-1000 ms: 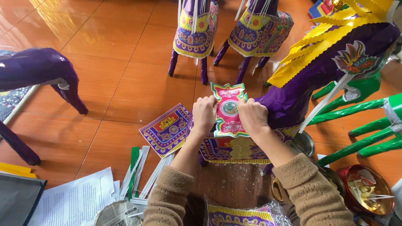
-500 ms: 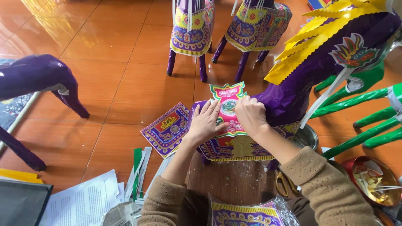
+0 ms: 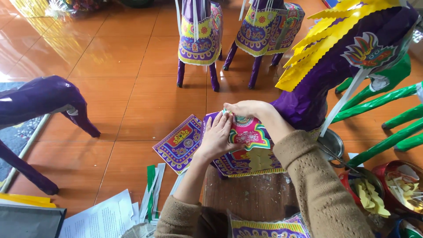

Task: Decorating a purple paper horse model with colorful paper patterns and yellow strips using glue

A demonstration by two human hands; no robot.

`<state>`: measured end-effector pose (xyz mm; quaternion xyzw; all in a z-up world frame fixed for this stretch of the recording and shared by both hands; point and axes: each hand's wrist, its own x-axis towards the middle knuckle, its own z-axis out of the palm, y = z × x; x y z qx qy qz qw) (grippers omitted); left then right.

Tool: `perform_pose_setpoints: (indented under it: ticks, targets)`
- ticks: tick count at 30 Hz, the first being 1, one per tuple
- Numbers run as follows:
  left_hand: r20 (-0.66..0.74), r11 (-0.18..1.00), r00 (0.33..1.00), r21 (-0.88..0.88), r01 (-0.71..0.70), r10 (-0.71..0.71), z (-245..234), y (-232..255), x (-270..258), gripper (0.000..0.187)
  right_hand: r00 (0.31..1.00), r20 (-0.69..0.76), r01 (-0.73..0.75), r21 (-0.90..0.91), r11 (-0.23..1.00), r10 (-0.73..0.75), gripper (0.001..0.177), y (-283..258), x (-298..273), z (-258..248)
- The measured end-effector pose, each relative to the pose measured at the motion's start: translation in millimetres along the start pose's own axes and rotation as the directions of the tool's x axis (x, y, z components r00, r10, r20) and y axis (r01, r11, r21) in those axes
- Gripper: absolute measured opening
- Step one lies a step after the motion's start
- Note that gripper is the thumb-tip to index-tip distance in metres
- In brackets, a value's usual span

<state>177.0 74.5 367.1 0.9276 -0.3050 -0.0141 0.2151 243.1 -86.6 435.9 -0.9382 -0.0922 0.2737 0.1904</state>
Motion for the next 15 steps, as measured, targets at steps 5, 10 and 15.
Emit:
perform_pose_setpoints:
  ticks: [5, 10, 15]
  targets:
    - [0.008, 1.0, 1.0, 0.014, 0.002, -0.002, 3.1, -2.9, 2.2, 0.121, 0.991, 0.067, -0.11, -0.084, 0.99, 0.116, 0.1, -23.8, -20.5, -16.4]
    - [0.022, 1.0, 1.0, 0.001, 0.01, -0.01, 0.4, 0.6, 0.7, 0.119, 0.978, -0.062, -0.21, -0.241, 0.948, 0.201, 0.098, -3.8, -9.1, -3.1]
    - [-0.045, 0.998, 0.998, 0.054, -0.032, 0.034, 12.7, -8.9, 5.2, 0.12, 0.411, -0.538, -0.088, -0.827, 0.555, -0.736, 0.053, 79.0, 12.3, 77.7]
